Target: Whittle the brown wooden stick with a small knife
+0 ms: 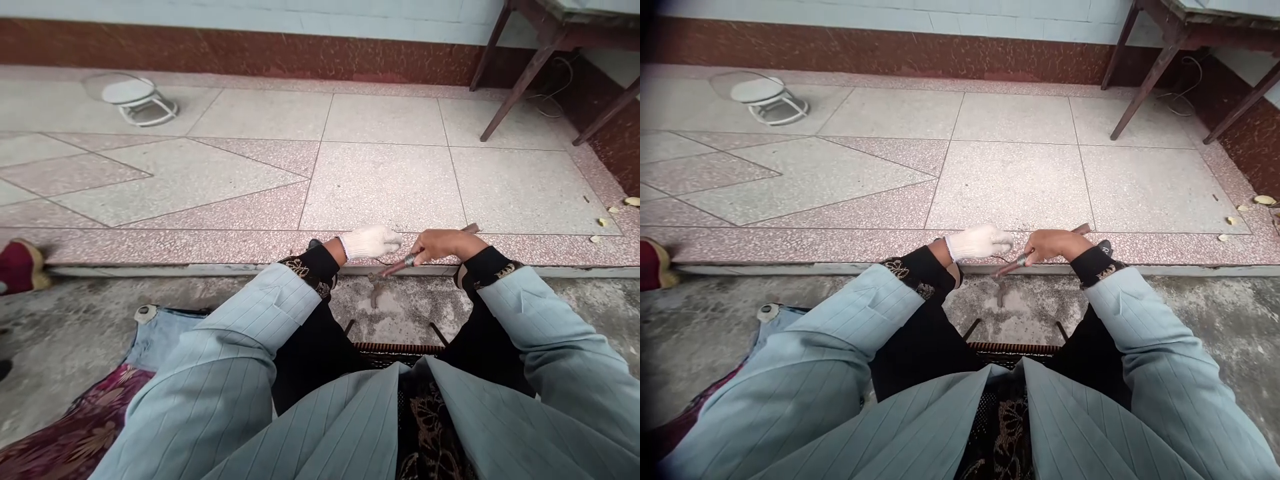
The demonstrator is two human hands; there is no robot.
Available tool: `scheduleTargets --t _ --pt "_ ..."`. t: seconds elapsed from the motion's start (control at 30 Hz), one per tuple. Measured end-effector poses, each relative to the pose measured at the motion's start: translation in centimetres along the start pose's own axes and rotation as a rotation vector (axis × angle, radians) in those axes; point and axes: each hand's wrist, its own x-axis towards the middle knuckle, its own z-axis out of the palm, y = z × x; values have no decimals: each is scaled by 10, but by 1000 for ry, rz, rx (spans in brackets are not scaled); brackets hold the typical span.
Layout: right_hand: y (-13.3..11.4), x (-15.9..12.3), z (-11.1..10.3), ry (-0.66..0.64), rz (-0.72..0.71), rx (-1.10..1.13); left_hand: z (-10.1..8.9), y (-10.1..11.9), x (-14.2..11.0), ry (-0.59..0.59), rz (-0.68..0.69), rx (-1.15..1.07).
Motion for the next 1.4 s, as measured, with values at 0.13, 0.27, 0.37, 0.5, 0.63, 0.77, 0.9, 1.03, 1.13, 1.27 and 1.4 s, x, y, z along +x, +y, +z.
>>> scheduleTargets --t 0.13,0.27,0.37,0.5,0.63,0.77,0.9,1.03,1.13,1.27,1.4 --pt "8 -14 -9 58 -350 421 -8 -1 -5 22 55 -405" --pt "3 -24 -15 443 -405 927 -14 2 -3 169 60 -664" --pt "-3 -24 -19 647 -352 1068 -14 6 1 152 33 -676" --pt "2 -19 -26 762 -286 1042 -14 12 2 123 7 -476" --pt "16 -12 -29 819 -191 929 -17 19 1 122 26 -268" --pt "26 -10 -25 871 -16 596 -15 29 2 78 10 -232" --pt "26 -11 -20 876 126 167 -10 33 5 149 -32 -215" --pt "21 -16 -14 433 140 50 -9 27 8 176 -53 -103" --pt "18 -25 -12 71 -150 224 -12 23 8 139 -26 -82" --pt "17 -41 -16 307 -402 611 -17 24 5 129 38 -457" --pt "20 -44 -21 736 -366 918 -11 23 7 96 -3 -698"
